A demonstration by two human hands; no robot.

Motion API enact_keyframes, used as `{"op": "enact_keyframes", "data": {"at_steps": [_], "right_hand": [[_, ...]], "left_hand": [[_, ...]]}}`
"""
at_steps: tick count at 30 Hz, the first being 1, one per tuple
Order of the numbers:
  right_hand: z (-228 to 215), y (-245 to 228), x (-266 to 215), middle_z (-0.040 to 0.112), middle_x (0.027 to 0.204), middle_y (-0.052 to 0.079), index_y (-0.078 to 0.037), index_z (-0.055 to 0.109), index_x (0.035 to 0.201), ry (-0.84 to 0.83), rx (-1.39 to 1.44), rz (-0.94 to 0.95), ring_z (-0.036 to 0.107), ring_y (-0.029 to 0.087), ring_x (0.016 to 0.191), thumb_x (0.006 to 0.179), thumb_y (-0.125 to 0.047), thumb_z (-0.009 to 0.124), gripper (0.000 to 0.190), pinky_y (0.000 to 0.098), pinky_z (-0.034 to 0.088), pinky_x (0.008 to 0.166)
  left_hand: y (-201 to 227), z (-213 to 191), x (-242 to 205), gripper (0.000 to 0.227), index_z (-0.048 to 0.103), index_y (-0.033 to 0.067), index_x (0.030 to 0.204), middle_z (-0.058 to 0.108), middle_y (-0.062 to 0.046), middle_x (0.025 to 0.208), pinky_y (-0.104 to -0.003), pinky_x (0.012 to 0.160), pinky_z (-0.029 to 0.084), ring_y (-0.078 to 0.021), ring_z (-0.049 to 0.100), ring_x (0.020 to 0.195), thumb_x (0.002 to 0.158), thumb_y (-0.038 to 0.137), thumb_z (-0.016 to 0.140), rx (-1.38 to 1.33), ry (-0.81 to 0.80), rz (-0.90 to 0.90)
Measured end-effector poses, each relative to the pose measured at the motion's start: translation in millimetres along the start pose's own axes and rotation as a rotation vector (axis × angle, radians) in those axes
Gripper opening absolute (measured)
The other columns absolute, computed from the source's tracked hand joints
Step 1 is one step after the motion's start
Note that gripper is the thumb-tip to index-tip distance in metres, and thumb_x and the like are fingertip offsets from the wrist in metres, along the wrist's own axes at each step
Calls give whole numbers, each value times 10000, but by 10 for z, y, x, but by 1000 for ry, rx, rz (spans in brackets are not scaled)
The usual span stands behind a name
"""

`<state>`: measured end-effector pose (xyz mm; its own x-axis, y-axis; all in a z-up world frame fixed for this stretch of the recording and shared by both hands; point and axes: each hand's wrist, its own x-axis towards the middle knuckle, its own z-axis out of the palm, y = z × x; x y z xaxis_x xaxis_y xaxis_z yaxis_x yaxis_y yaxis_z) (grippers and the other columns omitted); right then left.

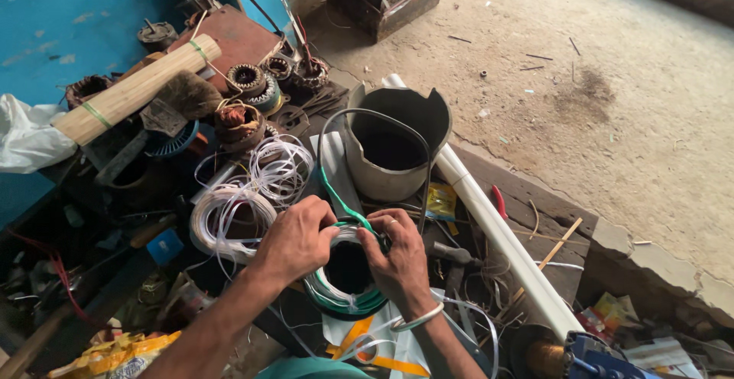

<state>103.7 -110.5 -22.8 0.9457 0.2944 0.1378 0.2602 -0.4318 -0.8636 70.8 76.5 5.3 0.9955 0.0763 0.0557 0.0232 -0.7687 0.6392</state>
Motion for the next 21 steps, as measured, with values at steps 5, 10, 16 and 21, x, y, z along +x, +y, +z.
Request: {"op": "enact_keyframes", "data": {"at_steps": [5,10,16,21], "right_hand": [[9,22,-17,707,1075,103,-19,759,957,30,8,-48,700,228,948,866,-226,732,228,348,553,824],[-5,9,-9,709,1067,100,-24,761,948,8,-2,-3,712,236,924,857,-225,740,222,350,557,792],[22,59,-20,718,1078,104,-13,755,947,50,116,-33,739,222,941,872,-200,729,202,336,580,810],[45,88,-12,715,1082,107,-15,764,954,40,67,-51,726,211,931,882,-180,731,182,322,574,797]], "left_hand": [[-26,107,14,152,696,36,800,682,-134,914,-444,781,533,-338,688,872,806,182,736,-17,43,-124],[-91,270,-224,153,722,20,914,713,-122,976,-375,808,558,-273,720,894,873,164,688,-282,261,-68],[-244,495,-580,341,710,38,1283,673,-138,1354,-343,1117,446,-248,623,1294,1072,150,466,-609,323,63],[-553,51,-543,529,551,46,1441,469,-133,1560,-376,1166,430,-250,508,1416,931,144,649,-965,-206,58]]}}
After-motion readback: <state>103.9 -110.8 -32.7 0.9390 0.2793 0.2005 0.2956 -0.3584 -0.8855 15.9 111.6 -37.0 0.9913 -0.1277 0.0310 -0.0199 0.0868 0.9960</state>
